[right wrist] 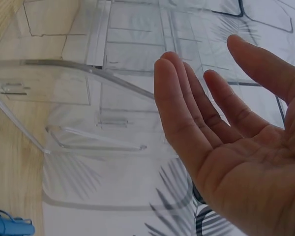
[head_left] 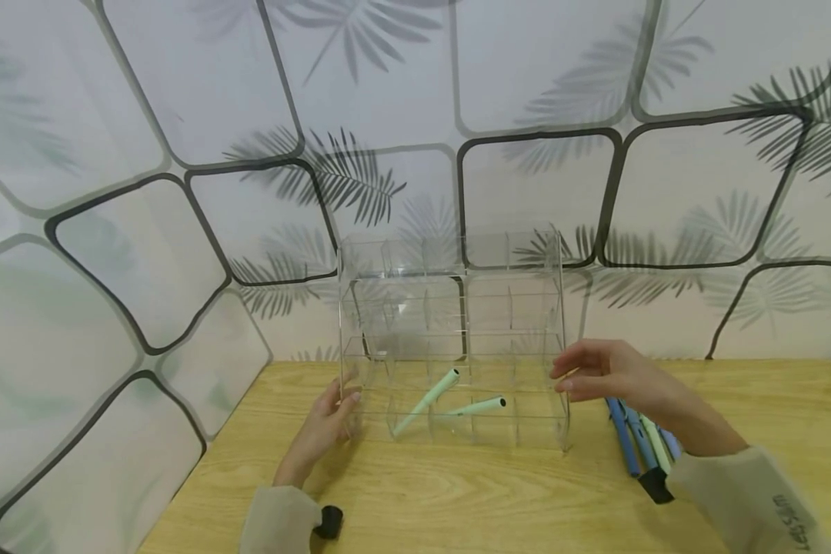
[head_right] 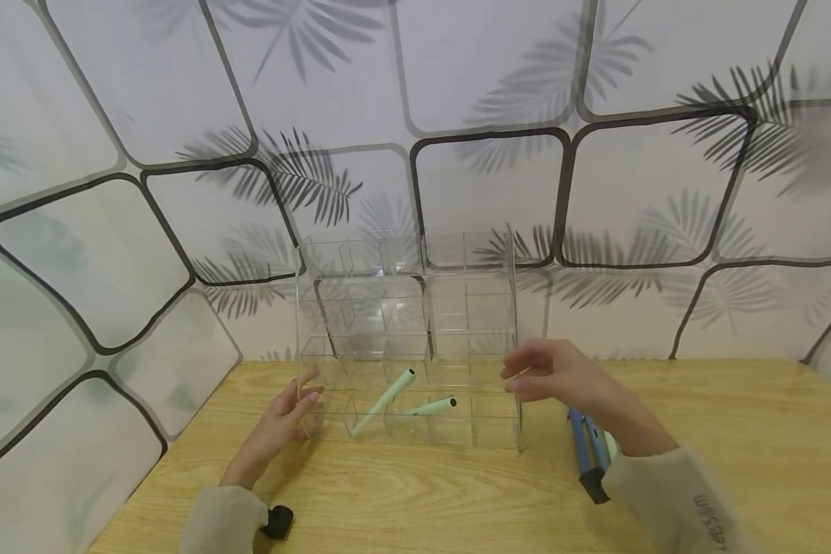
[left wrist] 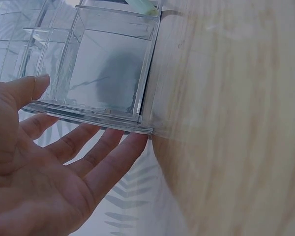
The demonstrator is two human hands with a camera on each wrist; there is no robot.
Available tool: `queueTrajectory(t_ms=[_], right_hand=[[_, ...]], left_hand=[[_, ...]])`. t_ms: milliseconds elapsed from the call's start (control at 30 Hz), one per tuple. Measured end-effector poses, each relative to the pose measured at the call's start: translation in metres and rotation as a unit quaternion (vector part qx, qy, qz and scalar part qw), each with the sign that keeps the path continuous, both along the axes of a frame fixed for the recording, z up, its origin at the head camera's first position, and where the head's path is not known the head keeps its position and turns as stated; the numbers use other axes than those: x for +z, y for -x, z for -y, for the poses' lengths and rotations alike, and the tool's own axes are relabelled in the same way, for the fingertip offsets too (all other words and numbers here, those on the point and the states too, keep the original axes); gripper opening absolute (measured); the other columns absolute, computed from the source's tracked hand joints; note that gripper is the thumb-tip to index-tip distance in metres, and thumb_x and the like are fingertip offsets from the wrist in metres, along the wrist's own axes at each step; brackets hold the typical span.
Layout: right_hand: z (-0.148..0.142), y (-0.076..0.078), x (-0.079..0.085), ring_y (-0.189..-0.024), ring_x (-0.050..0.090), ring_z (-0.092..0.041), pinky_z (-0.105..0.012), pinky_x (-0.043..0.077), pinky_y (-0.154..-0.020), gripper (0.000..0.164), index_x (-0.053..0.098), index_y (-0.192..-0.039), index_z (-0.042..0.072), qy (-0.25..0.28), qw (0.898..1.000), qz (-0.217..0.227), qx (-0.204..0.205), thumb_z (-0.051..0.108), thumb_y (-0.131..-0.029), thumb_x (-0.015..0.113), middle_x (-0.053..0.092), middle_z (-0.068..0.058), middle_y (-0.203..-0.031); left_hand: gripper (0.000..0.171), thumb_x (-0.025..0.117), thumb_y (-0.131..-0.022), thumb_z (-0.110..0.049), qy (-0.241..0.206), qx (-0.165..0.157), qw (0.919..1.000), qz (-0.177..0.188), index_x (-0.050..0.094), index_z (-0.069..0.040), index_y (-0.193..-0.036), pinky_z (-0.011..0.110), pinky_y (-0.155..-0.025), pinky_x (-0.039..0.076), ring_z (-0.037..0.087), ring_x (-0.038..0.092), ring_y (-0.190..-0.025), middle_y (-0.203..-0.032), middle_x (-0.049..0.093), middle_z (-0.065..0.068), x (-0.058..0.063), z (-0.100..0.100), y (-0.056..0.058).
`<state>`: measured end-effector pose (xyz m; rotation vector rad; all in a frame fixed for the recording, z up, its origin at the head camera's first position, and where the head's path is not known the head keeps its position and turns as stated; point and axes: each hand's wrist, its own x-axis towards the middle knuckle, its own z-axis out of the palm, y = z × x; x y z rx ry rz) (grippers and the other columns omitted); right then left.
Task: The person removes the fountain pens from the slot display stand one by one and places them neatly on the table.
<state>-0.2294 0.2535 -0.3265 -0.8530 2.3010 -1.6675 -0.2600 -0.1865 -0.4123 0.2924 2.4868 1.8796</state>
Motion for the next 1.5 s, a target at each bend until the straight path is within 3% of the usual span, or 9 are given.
queueTrajectory(t_ms=[133, 233, 367, 433, 867, 1167, 1300, 1433, 1500], right_hand=[[0.007, 0.000, -0.002, -0.105, 0.068, -0.021, -0.035, 0.057, -0.086, 0.028, 0.056, -0.122, -0.012, 0.009, 1.000, 0.011, 0.013, 0.004, -0.101, 0.061, 0.067, -0.009, -0.115], [0.011, 0.000, -0.002, -0.105, 0.068, -0.021, -0.035, 0.056, -0.087, 0.032, 0.055, -0.124, -0.014, 0.000, 1.000, 0.019, 0.008, 0.007, -0.101, 0.063, 0.066, -0.012, -0.116], [0.017, 0.001, -0.003, -0.107, 0.067, -0.020, -0.035, 0.056, -0.087, 0.036, 0.054, -0.125, -0.016, -0.006, 1.000, 0.019, 0.013, 0.008, -0.100, 0.064, 0.065, -0.015, -0.119], [0.020, 0.001, -0.004, -0.108, 0.067, -0.019, -0.035, 0.056, -0.088, 0.037, 0.053, -0.126, -0.016, -0.006, 1.000, 0.018, 0.019, 0.008, -0.100, 0.064, 0.065, -0.017, -0.121], [0.043, 0.004, -0.009, -0.117, 0.061, -0.040, -0.034, 0.055, -0.090, 0.041, 0.051, -0.130, -0.017, -0.012, 0.999, 0.028, 0.033, 0.008, -0.100, 0.065, 0.059, -0.026, -0.129], [0.055, 0.007, -0.015, -0.115, 0.062, -0.043, -0.037, 0.056, -0.089, 0.037, 0.054, -0.126, -0.017, -0.009, 0.999, 0.020, 0.040, 0.005, -0.099, 0.066, 0.058, -0.030, -0.127], [0.060, 0.010, -0.018, -0.114, 0.061, -0.044, -0.038, 0.056, -0.088, 0.038, 0.055, -0.125, -0.016, -0.011, 0.999, 0.007, 0.040, 0.007, -0.098, 0.067, 0.058, -0.031, -0.127], [0.066, 0.012, -0.021, -0.115, 0.060, -0.046, -0.038, 0.056, -0.088, 0.036, 0.057, -0.124, -0.015, -0.015, 0.999, -0.014, 0.046, 0.006, -0.097, 0.068, 0.058, -0.031, -0.126], [0.068, 0.012, -0.022, -0.115, 0.059, -0.047, -0.039, 0.056, -0.089, 0.035, 0.058, -0.123, -0.015, -0.018, 0.998, -0.024, 0.048, 0.005, -0.097, 0.068, 0.058, -0.030, -0.126]], left_hand=[[0.052, 0.050, -0.109, -0.018, 0.001, -0.006, 1.0000, 0.004, 0.034, -0.005, -0.156, 0.025, -0.064, 0.053, 0.046, 0.050, -0.126, -0.149, 0.042, 0.032, 0.000, 0.000, 0.001], [0.053, 0.049, -0.109, -0.019, 0.005, -0.011, 0.9999, 0.008, 0.032, -0.006, -0.157, 0.022, -0.060, 0.049, 0.032, 0.059, -0.100, -0.150, 0.041, 0.031, 0.001, 0.000, 0.001], [0.053, 0.049, -0.109, -0.020, 0.014, -0.009, 0.9998, 0.011, 0.032, -0.006, -0.158, 0.020, -0.056, 0.045, 0.012, 0.045, -0.066, -0.150, 0.042, 0.031, 0.001, 0.000, 0.002], [0.053, 0.049, -0.109, -0.020, 0.018, -0.005, 0.9998, 0.010, 0.032, -0.006, -0.157, 0.020, -0.055, 0.044, 0.010, 0.042, -0.061, -0.149, 0.043, 0.031, 0.001, -0.001, 0.001], [0.049, 0.049, -0.109, -0.016, 0.007, 0.003, 1.0000, 0.005, 0.036, -0.006, -0.155, 0.020, -0.053, 0.043, 0.013, 0.045, -0.064, -0.147, 0.045, 0.032, -0.001, 0.000, 0.001], [0.052, 0.049, -0.109, -0.019, 0.015, -0.008, 0.9998, 0.007, 0.033, -0.007, -0.157, 0.021, -0.054, 0.043, 0.011, 0.042, -0.061, -0.150, 0.042, 0.030, 0.000, 0.001, 0.000], [0.051, 0.049, -0.109, -0.019, 0.013, -0.006, 0.9999, 0.006, 0.034, -0.007, -0.157, 0.021, -0.054, 0.044, 0.018, 0.053, -0.077, -0.149, 0.043, 0.030, 0.001, 0.001, -0.001], [0.050, 0.049, -0.109, -0.018, 0.013, -0.003, 0.9999, 0.003, 0.035, -0.006, -0.156, 0.022, -0.055, 0.045, 0.031, 0.056, -0.107, -0.149, 0.044, 0.030, 0.000, 0.001, -0.001], [0.050, 0.049, -0.109, -0.019, 0.014, -0.002, 0.9999, 0.004, 0.035, -0.007, -0.156, 0.022, -0.055, 0.045, 0.033, 0.056, -0.105, -0.149, 0.044, 0.030, 0.000, 0.001, 0.000]])
